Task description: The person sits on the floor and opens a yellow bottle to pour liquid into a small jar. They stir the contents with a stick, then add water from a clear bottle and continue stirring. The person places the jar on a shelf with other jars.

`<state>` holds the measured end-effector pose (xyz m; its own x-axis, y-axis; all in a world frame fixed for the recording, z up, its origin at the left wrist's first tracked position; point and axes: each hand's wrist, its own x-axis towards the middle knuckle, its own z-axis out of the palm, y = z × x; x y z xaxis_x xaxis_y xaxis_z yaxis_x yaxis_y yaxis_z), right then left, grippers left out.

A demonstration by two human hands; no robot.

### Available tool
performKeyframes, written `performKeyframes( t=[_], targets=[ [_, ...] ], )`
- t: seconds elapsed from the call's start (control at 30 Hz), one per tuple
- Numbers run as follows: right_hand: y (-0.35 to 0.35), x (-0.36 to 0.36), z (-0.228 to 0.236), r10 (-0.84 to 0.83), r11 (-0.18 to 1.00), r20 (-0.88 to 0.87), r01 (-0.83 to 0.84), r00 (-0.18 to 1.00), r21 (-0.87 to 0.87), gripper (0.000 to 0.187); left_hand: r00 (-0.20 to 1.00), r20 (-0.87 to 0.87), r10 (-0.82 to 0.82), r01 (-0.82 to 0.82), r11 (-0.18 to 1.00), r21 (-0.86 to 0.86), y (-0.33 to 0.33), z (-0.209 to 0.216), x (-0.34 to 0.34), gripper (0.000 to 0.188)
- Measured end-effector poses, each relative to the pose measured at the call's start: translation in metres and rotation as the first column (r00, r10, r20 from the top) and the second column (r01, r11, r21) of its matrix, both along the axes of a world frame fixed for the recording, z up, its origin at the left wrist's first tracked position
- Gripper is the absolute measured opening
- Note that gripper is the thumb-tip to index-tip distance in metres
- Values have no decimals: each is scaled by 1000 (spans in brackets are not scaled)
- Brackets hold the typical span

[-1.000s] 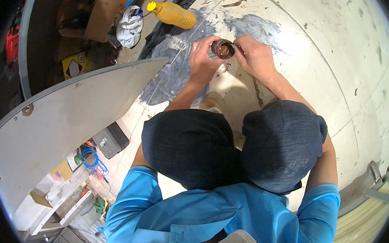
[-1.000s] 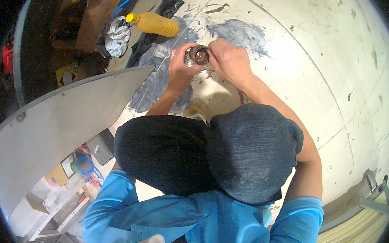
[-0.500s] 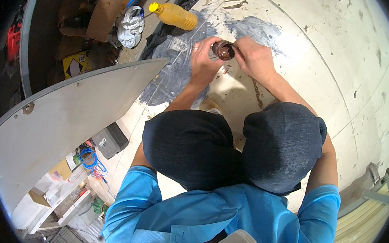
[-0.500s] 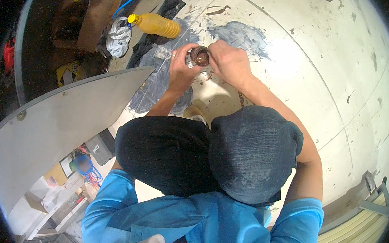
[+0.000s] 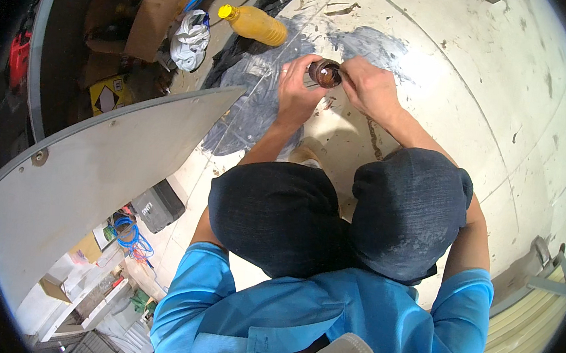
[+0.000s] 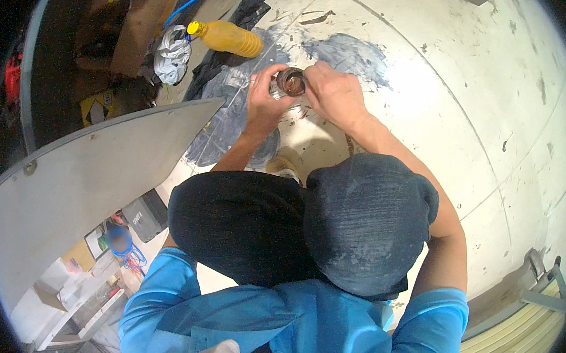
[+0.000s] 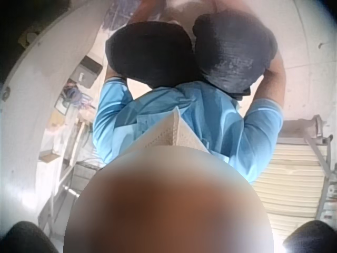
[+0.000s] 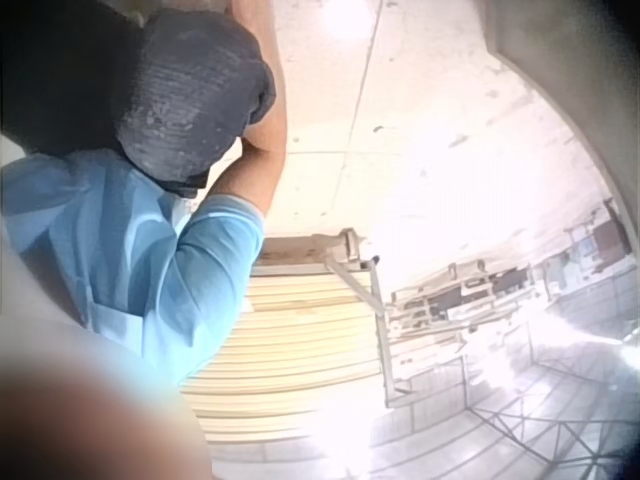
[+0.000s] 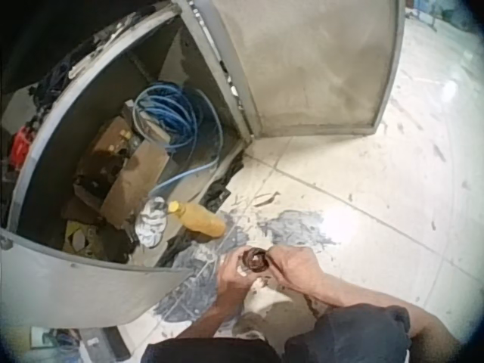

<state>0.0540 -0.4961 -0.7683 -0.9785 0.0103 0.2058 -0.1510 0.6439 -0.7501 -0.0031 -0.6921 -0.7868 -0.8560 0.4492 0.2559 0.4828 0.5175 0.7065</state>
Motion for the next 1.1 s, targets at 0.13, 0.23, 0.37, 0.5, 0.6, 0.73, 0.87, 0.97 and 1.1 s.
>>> performKeyframes(
  t=[0.13,0.23,0.37,0.5,0.6,0.73,0.87,0.97,1.1],
  targets=[
    [1,-2,4,29,995,99,-20,995,-97,9,1000,-22,-2,2,1000,-9,0,-1,-1,58],
    [2,-2,6,25,999,49,-26,999,32,9,1000,-13,8,-8,1000,-7,0,-1,0,58],
    [1,0,4,97,980,168,-65,981,-189,9,1000,-24,20,-20,1000,-10,2,-1,0,58],
    [1,1,2,10,1000,10,-10,1000,24,10,999,-30,17,-17,1000,-12,2,0,-1,60],
    [2,3,2,127,987,63,-120,990,-105,11,997,-77,-9,7,999,-35,2,0,-2,61],
    [5,6,3,40,998,-48,-37,998,51,14,999,-42,5,-5,1000,-12,1,1,-1,61],
    [5,6,2,27,999,-75,-31,997,-44,13,999,-42,-4,3,1000,-22,1,-1,-1,62],
    [5,5,2,60,996,-44,-57,997,71,14,999,-43,-7,6,1000,-19,1,-1,0,62],
    [4,5,2,69,986,27,-64,997,-151,15,999,-29,12,-13,1000,-20,2,-1,1,62]
  ],
)
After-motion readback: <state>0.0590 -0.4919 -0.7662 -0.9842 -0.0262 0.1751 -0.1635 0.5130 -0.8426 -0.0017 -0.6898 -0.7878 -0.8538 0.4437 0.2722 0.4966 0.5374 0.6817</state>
